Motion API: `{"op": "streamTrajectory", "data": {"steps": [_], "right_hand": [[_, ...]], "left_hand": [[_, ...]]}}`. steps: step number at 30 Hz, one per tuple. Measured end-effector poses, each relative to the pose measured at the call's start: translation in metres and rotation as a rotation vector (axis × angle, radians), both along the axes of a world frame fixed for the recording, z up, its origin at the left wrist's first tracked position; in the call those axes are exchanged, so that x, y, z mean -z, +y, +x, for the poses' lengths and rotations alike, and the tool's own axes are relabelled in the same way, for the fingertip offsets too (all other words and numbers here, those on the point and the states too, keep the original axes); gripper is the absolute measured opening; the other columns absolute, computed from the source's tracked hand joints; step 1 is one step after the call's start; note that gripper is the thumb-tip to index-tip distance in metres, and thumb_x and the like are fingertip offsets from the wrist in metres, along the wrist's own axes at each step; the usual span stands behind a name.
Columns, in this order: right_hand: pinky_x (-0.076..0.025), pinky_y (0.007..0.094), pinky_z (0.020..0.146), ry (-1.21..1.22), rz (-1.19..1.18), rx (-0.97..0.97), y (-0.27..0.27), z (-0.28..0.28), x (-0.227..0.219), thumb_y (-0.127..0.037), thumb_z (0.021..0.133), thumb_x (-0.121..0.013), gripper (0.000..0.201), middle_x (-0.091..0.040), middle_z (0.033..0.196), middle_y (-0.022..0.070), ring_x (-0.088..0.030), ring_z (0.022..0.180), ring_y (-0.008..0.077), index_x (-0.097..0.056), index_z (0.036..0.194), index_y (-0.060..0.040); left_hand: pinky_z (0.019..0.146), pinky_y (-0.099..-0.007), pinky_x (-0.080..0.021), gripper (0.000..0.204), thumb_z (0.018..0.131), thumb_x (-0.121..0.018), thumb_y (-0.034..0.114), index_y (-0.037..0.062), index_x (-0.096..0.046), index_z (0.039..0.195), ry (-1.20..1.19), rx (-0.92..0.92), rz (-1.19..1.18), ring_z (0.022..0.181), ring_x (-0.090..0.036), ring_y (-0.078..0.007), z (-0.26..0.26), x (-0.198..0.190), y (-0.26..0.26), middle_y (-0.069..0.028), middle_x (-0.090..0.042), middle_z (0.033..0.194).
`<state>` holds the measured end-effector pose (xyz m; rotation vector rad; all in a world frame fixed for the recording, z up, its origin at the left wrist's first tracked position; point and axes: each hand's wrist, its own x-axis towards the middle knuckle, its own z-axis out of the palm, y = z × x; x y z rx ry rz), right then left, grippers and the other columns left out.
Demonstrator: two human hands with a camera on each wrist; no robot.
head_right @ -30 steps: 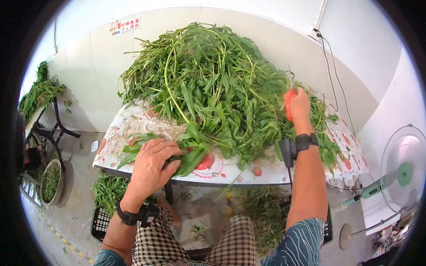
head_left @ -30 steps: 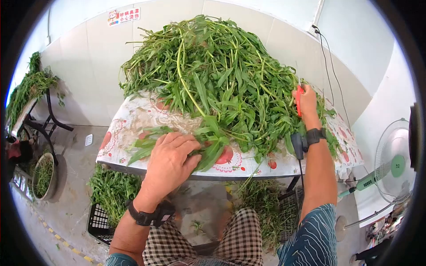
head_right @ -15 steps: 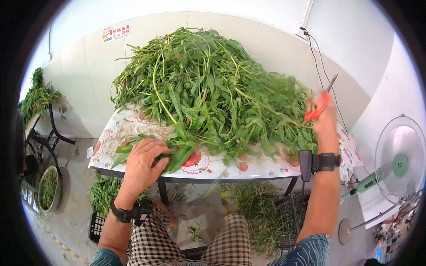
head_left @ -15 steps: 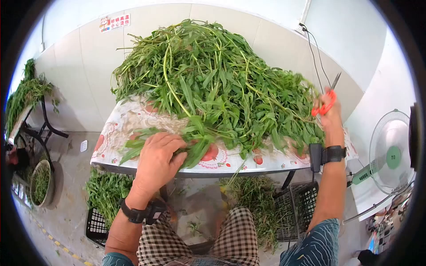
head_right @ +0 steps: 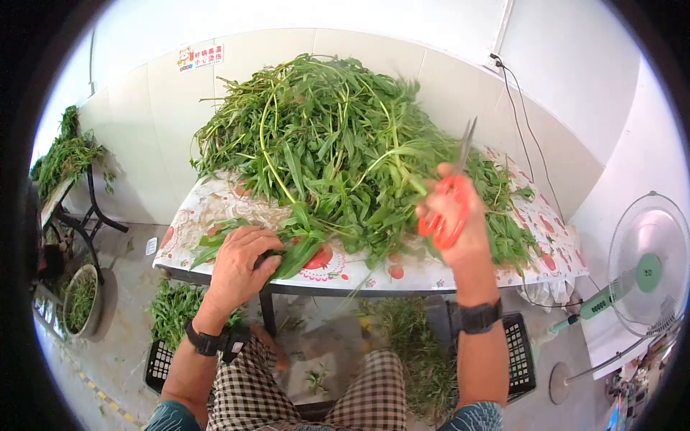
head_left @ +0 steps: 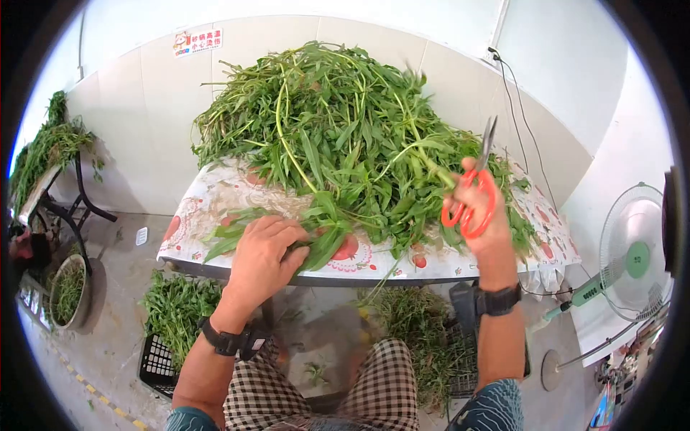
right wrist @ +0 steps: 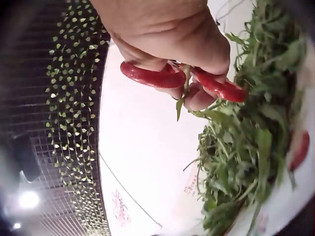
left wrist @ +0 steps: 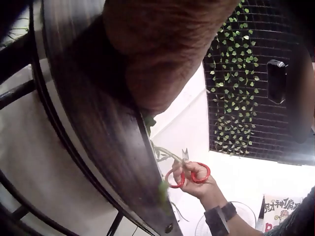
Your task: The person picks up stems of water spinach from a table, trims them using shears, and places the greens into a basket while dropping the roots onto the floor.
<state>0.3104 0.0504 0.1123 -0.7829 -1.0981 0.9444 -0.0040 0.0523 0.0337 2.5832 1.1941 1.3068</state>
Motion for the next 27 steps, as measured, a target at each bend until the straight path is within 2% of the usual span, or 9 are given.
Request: {"op": "streamTrajectory", "data": {"steps": [4, 8, 10, 14, 18, 19, 22, 23, 27], "right_hand": [[-0.052, 0.0327, 0.067, 0.18, -0.079, -0.082, -0.023, -0.028, 0.034, 0.002, 0.076, -0.059, 0.046, -0.057, 0.1, 0.0152, -0.061, 0.082, 0.022, -0.042, 0.119, -0.0033], [-0.052, 0.0339, 0.067, 0.287, -0.111, -0.161, -0.038, -0.054, 0.06, 0.002, 0.076, -0.059, 0.046, -0.06, 0.102, 0.0178, -0.061, 0.078, 0.0224, -0.043, 0.119, -0.0035], [-0.053, 0.0324, 0.067, 0.302, -0.138, -0.175, -0.042, -0.067, 0.07, 0.001, 0.077, -0.06, 0.044, -0.059, 0.098, 0.0135, -0.062, 0.077, 0.0211, -0.045, 0.118, -0.0036], [-0.053, 0.0302, 0.066, 0.278, -0.194, -0.151, -0.054, -0.09, 0.075, 0.0, 0.078, -0.06, 0.043, -0.058, 0.095, 0.0101, -0.062, 0.076, 0.0198, -0.045, 0.119, -0.0039], [-0.053, 0.0324, 0.067, 0.261, -0.196, -0.175, -0.057, -0.095, 0.074, 0.0, 0.078, -0.059, 0.046, -0.054, 0.098, 0.0105, -0.06, 0.074, 0.0194, -0.042, 0.12, -0.0031], [-0.053, 0.0322, 0.066, 0.256, -0.187, -0.191, -0.057, -0.094, 0.074, -0.001, 0.078, -0.059, 0.046, -0.054, 0.098, 0.0105, -0.06, 0.075, 0.0192, -0.041, 0.121, -0.0031], [-0.051, 0.0312, 0.065, 0.249, -0.209, -0.171, -0.055, -0.091, 0.073, -0.001, 0.078, -0.058, 0.046, -0.055, 0.098, 0.0103, -0.06, 0.077, 0.0191, -0.041, 0.121, -0.0033], [-0.051, 0.0308, 0.065, 0.247, -0.192, -0.159, -0.054, -0.086, 0.074, -0.001, 0.078, -0.058, 0.045, -0.055, 0.098, 0.0101, -0.059, 0.077, 0.0191, -0.041, 0.12, -0.0035], [-0.05, 0.0297, 0.063, 0.279, -0.131, -0.112, -0.044, -0.059, 0.083, -0.001, 0.078, -0.058, 0.045, -0.058, 0.098, 0.0116, -0.059, 0.075, 0.0193, -0.042, 0.119, -0.0028]], "left_hand": [[0.085, -0.0388, -0.043, 0.016, 0.072, -0.063, 0.008, 0.004, -0.061, 0.087, -0.015, 0.004, 0.005, 0.093, -0.056, -0.0298, -0.001, 0.0, 0.0, -0.0096, -0.063, 0.092], [0.082, -0.0366, -0.045, 0.011, 0.074, -0.061, 0.004, 0.0032, -0.061, 0.085, -0.231, 0.05, 0.0, 0.091, -0.058, -0.0293, 0.0, 0.001, -0.003, -0.0108, -0.064, 0.09], [0.079, -0.0361, -0.046, 0.008, 0.076, -0.062, 0.004, 0.0034, -0.061, 0.084, -0.376, 0.074, -0.036, 0.091, -0.058, -0.0286, 0.011, 0.002, -0.012, -0.0106, -0.064, 0.089], [0.081, -0.0371, -0.048, 0.017, 0.077, -0.061, 0.005, 0.0051, -0.06, 0.094, -0.33, 0.054, 0.123, 0.09, -0.06, -0.0322, 0.036, -0.015, -0.019, -0.0121, -0.064, 0.092], [0.067, -0.0372, -0.05, 0.026, 0.079, -0.06, 0.012, 0.0049, -0.056, 0.105, -0.315, 0.06, -0.184, 0.075, -0.062, -0.0322, 0.057, -0.023, 0.0, -0.0147, -0.064, 0.091], [0.063, -0.0336, -0.049, 0.029, 0.081, -0.054, 0.011, 0.0021, -0.055, 0.109, -0.231, 0.058, -0.184, 0.069, -0.063, -0.0256, 0.061, -0.014, 0.009, -0.0137, -0.065, 0.084], [0.06, -0.03, -0.048, 0.023, 0.084, -0.05, 0.01, 0.0008, -0.057, 0.105, -0.182, 0.213, -0.453, 0.063, -0.061, -0.0195, 0.064, -0.012, 0.02, -0.0114, -0.065, 0.077], [0.057, -0.0253, -0.047, 0.021, 0.091, -0.045, 0.014, -0.0003, -0.059, 0.099, -0.299, 0.276, -0.539, 0.06, -0.057, -0.0127, 0.061, -0.008, 0.022, -0.0081, -0.064, 0.073], [0.055, -0.0196, -0.041, 0.031, 0.097, -0.042, 0.027, 0.0021, -0.059, 0.096, -0.742, 0.503, -0.624, 0.057, -0.05, -0.0078, 0.042, 0.001, 0.019, -0.002, -0.06, 0.07]]}}
